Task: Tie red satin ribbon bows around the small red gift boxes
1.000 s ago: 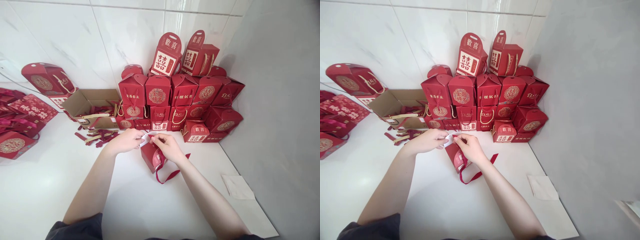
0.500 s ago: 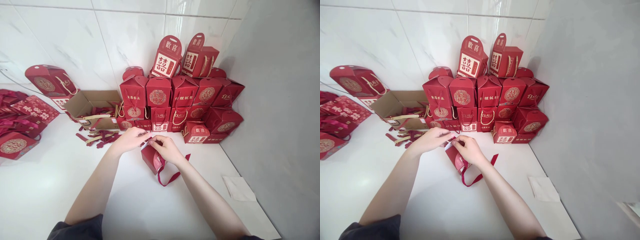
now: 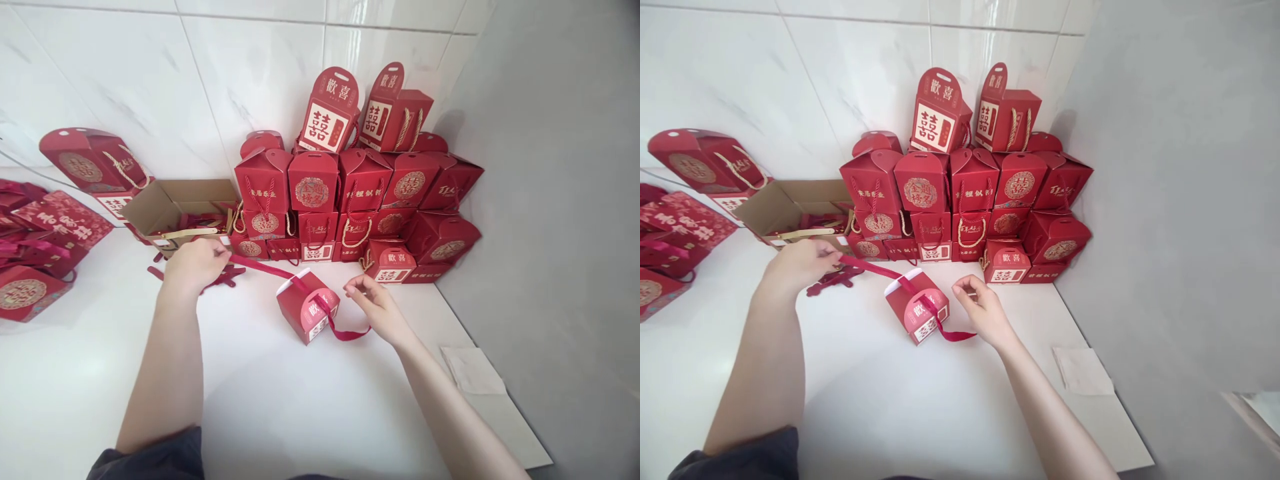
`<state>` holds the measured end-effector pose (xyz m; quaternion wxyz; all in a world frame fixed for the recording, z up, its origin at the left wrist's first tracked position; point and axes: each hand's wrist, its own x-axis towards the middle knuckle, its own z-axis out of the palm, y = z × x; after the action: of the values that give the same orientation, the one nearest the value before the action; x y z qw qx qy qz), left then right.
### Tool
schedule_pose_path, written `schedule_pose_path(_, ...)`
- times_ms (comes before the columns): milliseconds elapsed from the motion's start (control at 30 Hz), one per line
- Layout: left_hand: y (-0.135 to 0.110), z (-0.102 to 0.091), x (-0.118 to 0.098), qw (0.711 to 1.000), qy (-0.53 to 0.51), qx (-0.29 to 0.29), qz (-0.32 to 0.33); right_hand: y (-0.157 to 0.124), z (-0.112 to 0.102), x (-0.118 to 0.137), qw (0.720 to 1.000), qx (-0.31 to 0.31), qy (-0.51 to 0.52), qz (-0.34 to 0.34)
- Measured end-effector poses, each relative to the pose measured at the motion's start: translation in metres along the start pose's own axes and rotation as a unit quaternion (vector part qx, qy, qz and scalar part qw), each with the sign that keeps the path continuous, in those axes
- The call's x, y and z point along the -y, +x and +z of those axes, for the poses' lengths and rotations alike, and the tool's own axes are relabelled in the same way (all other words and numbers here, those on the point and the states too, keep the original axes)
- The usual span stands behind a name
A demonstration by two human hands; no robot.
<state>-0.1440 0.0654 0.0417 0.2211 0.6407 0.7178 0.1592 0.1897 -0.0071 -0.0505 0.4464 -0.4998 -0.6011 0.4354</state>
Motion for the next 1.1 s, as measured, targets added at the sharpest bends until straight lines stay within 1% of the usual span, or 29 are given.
schedule_pose_path(33, 0.001, 0.002, 0.0, 0.999, 0.037, -0.002, -0.01, -0.006, -0.002, -0.004, 1.0, 0.006, 0.003, 0.015)
schedule_pose_path(67, 0.002, 0.005, -0.002, 0.998, 0.056, 0.006, -0.002, -0.011, -0.003, -0.008, 0.999, 0.018, 0.007, 0.028)
schedule_pose_path(100, 0.002, 0.011, -0.006, 0.998, 0.051, 0.025, 0.026, -0.016, -0.003, -0.012, 0.999, 0.032, 0.013, 0.04)
schedule_pose_path(133, 0.002, 0.018, -0.012, 0.995, 0.024, 0.06, 0.075, -0.02, -0.002, -0.014, 0.998, 0.047, 0.018, 0.049)
schedule_pose_path(167, 0.001, 0.026, -0.019, 0.986, -0.009, 0.101, 0.131, -0.024, 0.0, -0.016, 0.996, 0.06, 0.024, 0.056)
schedule_pose_path(200, 0.001, 0.034, -0.026, 0.972, -0.039, 0.15, 0.176, -0.026, 0.003, -0.017, 0.995, 0.074, 0.032, 0.061)
schedule_pose_path(233, 0.001, 0.043, -0.033, 0.954, -0.062, 0.206, 0.206, -0.028, 0.005, -0.018, 0.993, 0.087, 0.043, 0.065)
schedule_pose_path(300, 0.001, 0.057, -0.043, 0.919, -0.095, 0.301, 0.235, -0.03, 0.011, -0.018, 0.988, 0.111, 0.072, 0.076)
schedule_pose_path(333, 0.001, 0.063, -0.047, 0.908, -0.1, 0.327, 0.241, -0.03, 0.013, -0.018, 0.985, 0.123, 0.091, 0.081)
schedule_pose_path(367, 0.001, 0.067, -0.048, 0.904, -0.094, 0.338, 0.245, -0.03, 0.015, -0.018, 0.981, 0.132, 0.11, 0.086)
schedule_pose_path(433, 0.001, 0.071, -0.049, 0.911, -0.056, 0.328, 0.242, -0.03, 0.018, -0.019, 0.974, 0.145, 0.144, 0.094)
schedule_pose_path(533, 0.0, 0.071, -0.046, 0.931, 0.003, 0.294, 0.218, -0.029, 0.023, -0.021, 0.964, 0.17, 0.173, 0.106)
schedule_pose_path(600, -0.002, 0.069, -0.045, 0.93, 0.01, 0.302, 0.21, -0.028, 0.025, -0.023, 0.957, 0.177, 0.197, 0.12)
schedule_pose_path(700, -0.004, 0.064, -0.046, 0.907, -0.019, 0.361, 0.217, -0.025, 0.025, -0.025, 0.953, 0.156, 0.23, 0.123)
schedule_pose_path(767, -0.004, 0.059, -0.047, 0.898, -0.04, 0.378, 0.221, -0.023, 0.022, -0.025, 0.955, 0.129, 0.239, 0.12)
schedule_pose_path(900, -0.003, 0.045, -0.044, 0.904, -0.055, 0.357, 0.227, -0.02, 0.011, -0.022, 0.961, 0.094, 0.228, 0.126)
schedule_pose_path(1033, -0.001, 0.029, -0.031, 0.909, -0.042, 0.361, 0.204, -0.02, 0.0, -0.016, 0.975, 0.09, 0.169, 0.111)
schedule_pose_path(1100, 0.001, 0.023, -0.024, 0.919, -0.038, 0.345, 0.188, -0.02, -0.002, -0.014, 0.974, 0.096, 0.172, 0.116)
